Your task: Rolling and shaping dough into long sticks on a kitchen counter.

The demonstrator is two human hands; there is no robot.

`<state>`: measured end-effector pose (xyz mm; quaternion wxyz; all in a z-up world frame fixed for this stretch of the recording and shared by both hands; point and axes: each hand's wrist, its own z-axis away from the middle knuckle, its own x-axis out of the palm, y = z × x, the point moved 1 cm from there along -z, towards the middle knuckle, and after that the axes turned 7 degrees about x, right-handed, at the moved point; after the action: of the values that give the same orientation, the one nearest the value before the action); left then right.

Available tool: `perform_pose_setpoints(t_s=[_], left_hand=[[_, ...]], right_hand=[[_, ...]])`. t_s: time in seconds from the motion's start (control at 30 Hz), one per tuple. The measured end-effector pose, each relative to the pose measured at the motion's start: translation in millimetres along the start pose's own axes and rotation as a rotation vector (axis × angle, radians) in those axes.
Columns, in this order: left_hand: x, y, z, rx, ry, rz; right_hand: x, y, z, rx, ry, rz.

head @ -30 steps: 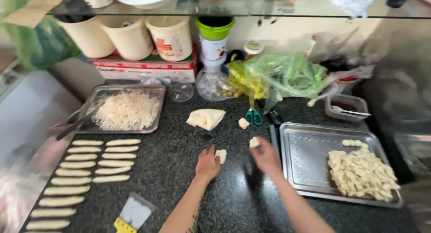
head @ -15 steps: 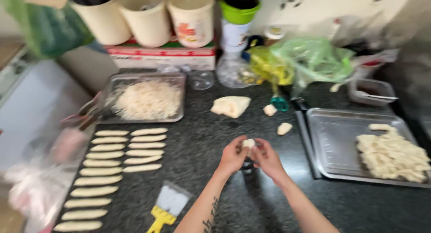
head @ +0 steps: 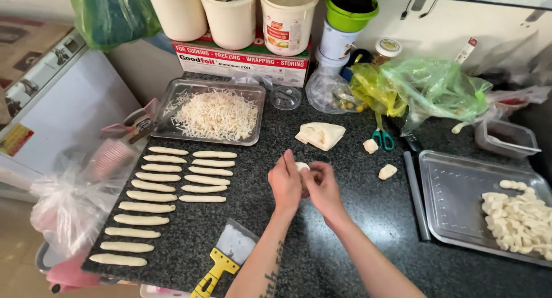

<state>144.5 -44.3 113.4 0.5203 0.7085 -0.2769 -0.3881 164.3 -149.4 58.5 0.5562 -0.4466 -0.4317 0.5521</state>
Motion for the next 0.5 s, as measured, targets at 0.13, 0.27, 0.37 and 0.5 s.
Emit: perform_pose_setpoints(t_s=[0.13, 0.27, 0.37, 0.5], left_hand=[[3, 6, 2, 0.114, -0.091, -0.173], [21, -3, 15, 0.166, -0.267, -0.308], [25, 6, 25, 0.156, -0.332, -0.271], [19, 23, 40, 0.055, -0.341, -0.161]], right_hand=[[0, -16, 0, 0.16, -0.035, -0.061], [-6, -20, -2, -0.036, 0.167, 0.168], [-5, -35, -3, -0.093, 0.272, 0.017], [-6, -54, 8, -0.091, 0.311, -0.1]])
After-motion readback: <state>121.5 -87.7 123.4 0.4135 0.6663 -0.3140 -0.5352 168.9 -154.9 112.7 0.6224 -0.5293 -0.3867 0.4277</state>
